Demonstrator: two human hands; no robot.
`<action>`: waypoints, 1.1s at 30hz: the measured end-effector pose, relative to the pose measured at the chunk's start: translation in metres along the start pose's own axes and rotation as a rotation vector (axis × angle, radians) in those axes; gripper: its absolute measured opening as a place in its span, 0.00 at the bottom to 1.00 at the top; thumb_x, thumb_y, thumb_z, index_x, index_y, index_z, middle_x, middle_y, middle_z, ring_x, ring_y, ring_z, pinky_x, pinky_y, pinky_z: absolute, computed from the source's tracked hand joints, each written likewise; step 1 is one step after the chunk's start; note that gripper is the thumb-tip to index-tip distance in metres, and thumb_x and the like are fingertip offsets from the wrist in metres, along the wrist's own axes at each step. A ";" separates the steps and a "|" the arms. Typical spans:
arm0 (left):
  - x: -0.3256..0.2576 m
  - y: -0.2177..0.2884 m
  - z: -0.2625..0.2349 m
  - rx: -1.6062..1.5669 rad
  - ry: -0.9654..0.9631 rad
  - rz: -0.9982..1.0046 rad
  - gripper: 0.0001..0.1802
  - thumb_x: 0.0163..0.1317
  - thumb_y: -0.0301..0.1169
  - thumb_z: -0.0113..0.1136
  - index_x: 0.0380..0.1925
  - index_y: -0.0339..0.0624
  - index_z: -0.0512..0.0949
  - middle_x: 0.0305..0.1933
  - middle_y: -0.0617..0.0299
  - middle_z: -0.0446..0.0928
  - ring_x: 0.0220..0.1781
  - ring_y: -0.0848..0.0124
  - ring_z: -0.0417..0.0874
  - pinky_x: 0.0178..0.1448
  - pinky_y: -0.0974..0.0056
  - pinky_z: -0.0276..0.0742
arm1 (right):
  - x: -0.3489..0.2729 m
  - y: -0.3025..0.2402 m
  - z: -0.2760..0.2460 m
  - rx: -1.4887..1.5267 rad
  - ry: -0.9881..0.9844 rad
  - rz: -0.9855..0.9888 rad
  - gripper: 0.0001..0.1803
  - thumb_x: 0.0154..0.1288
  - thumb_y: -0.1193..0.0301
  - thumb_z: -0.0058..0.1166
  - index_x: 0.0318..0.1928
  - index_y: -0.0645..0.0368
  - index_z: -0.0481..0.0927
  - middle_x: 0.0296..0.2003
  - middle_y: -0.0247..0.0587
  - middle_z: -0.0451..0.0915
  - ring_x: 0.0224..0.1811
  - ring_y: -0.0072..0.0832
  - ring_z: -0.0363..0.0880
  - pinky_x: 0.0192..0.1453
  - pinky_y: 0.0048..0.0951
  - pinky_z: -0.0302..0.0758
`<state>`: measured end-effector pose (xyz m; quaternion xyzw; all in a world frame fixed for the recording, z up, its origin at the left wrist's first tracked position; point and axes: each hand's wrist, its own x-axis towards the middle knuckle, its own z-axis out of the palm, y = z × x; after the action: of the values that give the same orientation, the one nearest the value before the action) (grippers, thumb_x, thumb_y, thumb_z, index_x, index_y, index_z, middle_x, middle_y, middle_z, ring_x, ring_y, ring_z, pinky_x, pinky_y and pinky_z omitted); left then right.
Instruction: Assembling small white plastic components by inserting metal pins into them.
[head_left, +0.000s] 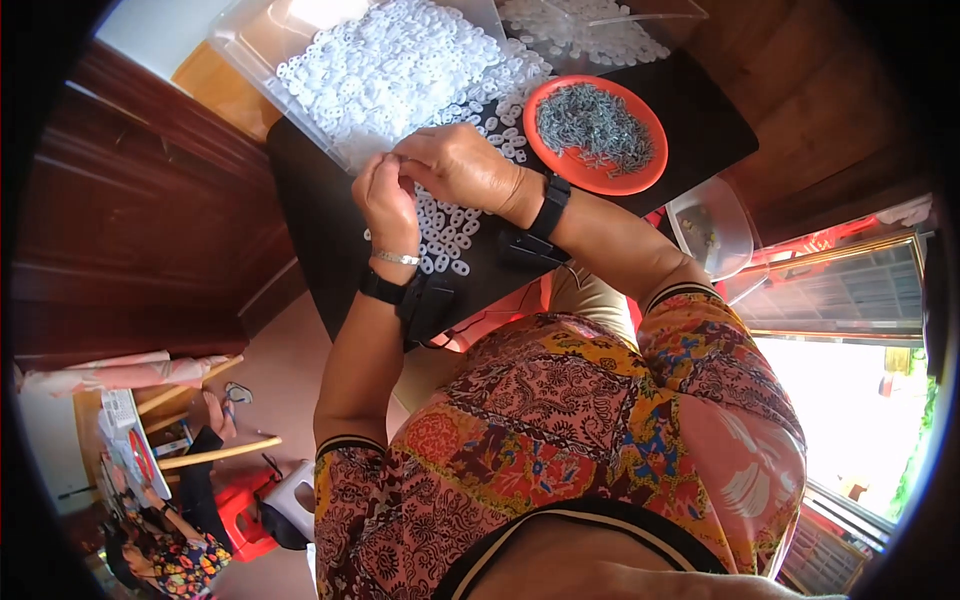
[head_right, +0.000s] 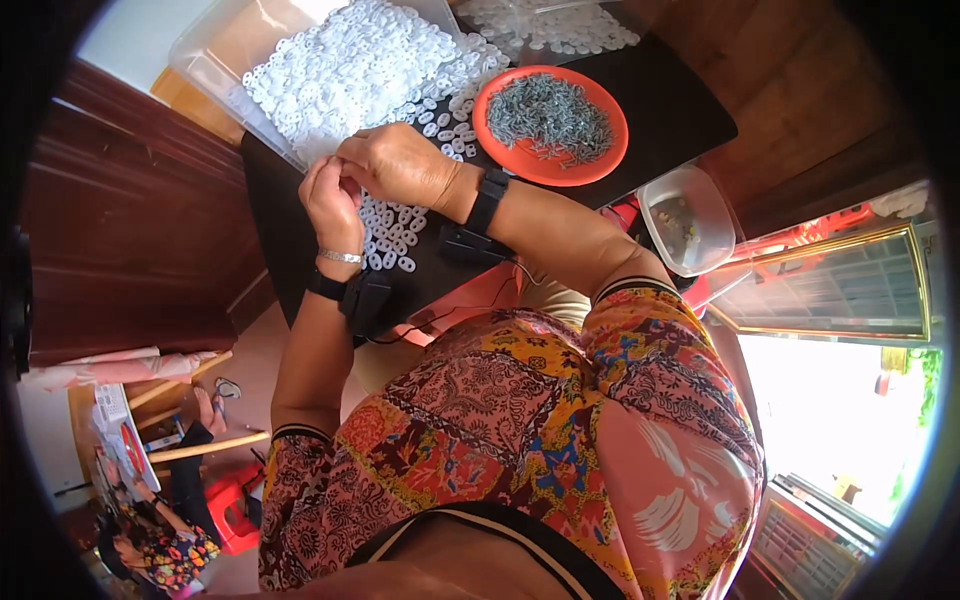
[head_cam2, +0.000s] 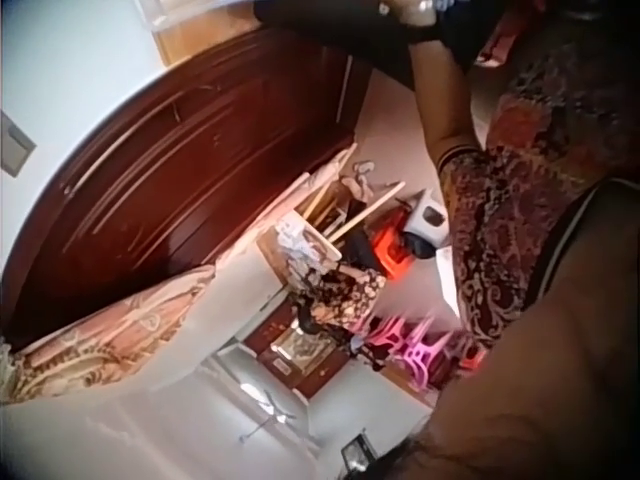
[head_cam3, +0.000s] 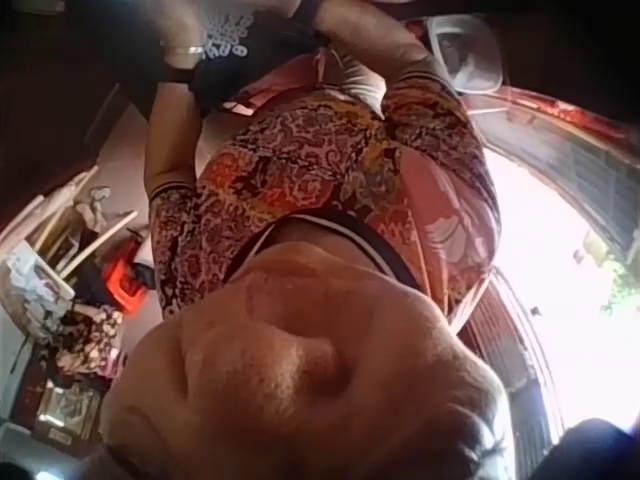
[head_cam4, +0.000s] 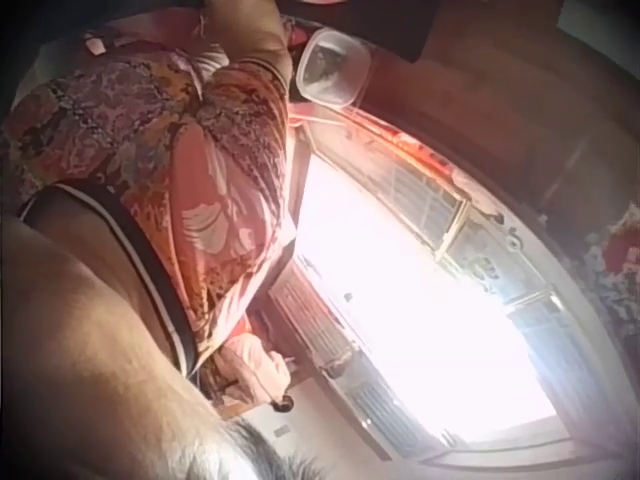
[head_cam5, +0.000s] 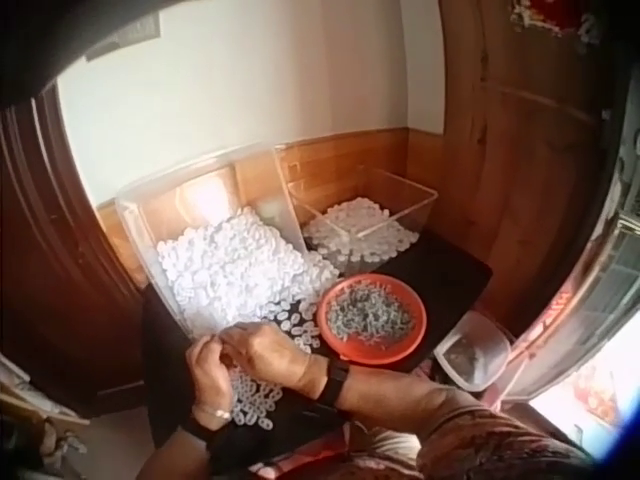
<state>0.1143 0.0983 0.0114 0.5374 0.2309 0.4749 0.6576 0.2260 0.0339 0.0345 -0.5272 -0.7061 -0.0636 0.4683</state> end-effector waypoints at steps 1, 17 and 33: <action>-0.002 0.002 0.001 0.012 -0.005 0.004 0.13 0.62 0.29 0.46 0.19 0.40 0.72 0.14 0.68 0.66 0.13 0.81 0.60 0.17 0.74 0.52 | 0.000 0.000 -0.001 -0.019 0.028 -0.025 0.07 0.51 0.73 0.55 0.31 0.62 0.78 0.24 0.45 0.77 0.26 0.45 0.77 0.30 0.38 0.75; 0.020 0.001 -0.011 0.267 0.049 0.221 0.12 0.60 0.32 0.50 0.20 0.38 0.74 0.14 0.69 0.64 0.16 0.81 0.62 0.21 0.73 0.56 | 0.085 0.050 -0.169 -0.874 0.396 0.047 0.11 0.56 0.68 0.52 0.36 0.60 0.80 0.29 0.54 0.79 0.32 0.46 0.79 0.37 0.41 0.75; 0.022 -0.008 -0.015 0.390 -0.014 0.194 0.12 0.60 0.32 0.51 0.24 0.34 0.77 0.17 0.69 0.68 0.21 0.82 0.66 0.25 0.73 0.60 | 0.033 0.078 -0.027 -0.342 -0.637 0.306 0.12 0.50 0.67 0.55 0.36 0.56 0.82 0.30 0.41 0.82 0.33 0.36 0.80 0.40 0.33 0.75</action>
<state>0.1149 0.1247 0.0035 0.6773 0.2611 0.4786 0.4941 0.3045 0.0750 0.0417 -0.6901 -0.7086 0.0570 0.1354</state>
